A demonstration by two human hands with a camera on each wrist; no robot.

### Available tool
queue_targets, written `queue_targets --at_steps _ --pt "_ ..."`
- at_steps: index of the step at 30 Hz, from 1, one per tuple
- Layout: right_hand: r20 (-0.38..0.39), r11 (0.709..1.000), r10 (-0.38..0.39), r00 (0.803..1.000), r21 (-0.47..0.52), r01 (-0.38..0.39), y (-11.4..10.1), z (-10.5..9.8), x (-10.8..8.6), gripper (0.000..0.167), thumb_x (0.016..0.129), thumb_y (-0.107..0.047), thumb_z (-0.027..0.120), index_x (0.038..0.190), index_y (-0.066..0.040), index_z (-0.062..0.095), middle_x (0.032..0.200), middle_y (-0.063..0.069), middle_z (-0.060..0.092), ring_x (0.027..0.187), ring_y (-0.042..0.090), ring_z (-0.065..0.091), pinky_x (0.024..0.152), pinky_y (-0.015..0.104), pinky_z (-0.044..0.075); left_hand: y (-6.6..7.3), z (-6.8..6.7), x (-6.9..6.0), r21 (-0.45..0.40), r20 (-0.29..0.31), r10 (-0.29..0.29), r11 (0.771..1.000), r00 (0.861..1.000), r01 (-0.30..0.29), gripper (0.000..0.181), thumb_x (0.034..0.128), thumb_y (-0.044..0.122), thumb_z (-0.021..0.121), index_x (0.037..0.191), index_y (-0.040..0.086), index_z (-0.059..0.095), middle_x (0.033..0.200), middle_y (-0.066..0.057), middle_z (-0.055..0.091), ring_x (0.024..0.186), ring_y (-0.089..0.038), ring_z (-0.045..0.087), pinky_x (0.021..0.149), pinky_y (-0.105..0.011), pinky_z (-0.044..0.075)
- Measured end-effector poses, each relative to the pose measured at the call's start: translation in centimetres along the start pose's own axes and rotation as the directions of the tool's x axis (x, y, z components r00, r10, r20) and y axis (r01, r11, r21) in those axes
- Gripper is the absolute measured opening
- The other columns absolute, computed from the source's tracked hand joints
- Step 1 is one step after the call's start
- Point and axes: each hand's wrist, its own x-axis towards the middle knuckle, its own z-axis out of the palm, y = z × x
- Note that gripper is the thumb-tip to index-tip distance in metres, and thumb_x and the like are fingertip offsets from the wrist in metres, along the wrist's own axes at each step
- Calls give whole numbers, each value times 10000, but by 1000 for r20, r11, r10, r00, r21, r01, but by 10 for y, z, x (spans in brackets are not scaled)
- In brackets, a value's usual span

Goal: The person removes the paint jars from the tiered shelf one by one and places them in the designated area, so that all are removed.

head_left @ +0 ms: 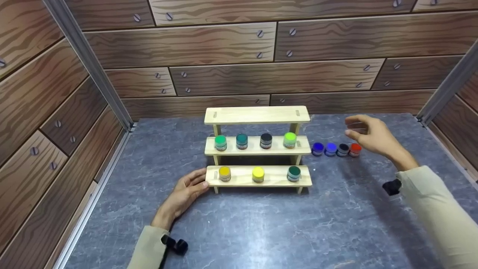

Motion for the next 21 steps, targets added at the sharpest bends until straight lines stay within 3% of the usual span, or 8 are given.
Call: queue_targets --at_steps 7,10,14,21 --pt "-27 995 -98 995 13 99 -30 13 1 498 1056 -215 697 1471 30 570 1455 299 599 1301 505 622 898 76 538 1 -1 1 -3 8 9 1000 1000 -9 697 1012 -8 647 1610 -120 306 1602 -316 420 1263 -156 625 1124 -291 540" --pt "-32 989 -144 989 16 144 -42 20 3 495 1048 -204 711 1458 40 580 1438 291 615 1288 505 629 1012 300 606 1 -2 1 1 8 11 1000 1000 -11 692 1012 -9 644 1607 -122 309 1596 -316 426 1261 -157 626 1119 -290 543" --pt "-28 979 -198 980 44 200 -57 32 5 484 1031 -169 730 1434 61 592 1416 300 624 1276 519 628 1091 608 527 0 -2 0 7 15 10 1000 1000 -10 697 1018 5 652 1614 -109 310 1608 -312 418 1276 -154 620 1114 -285 543" --pt "15 968 -244 970 63 243 -76 50 8 436 1024 -122 726 1407 54 615 1381 284 652 1256 486 649 1125 619 516 -2 -2 0 -6 14 9 1000 1000 -9 699 1018 2 653 1618 -105 310 1615 -307 415 1272 -147 622 1114 -287 545"
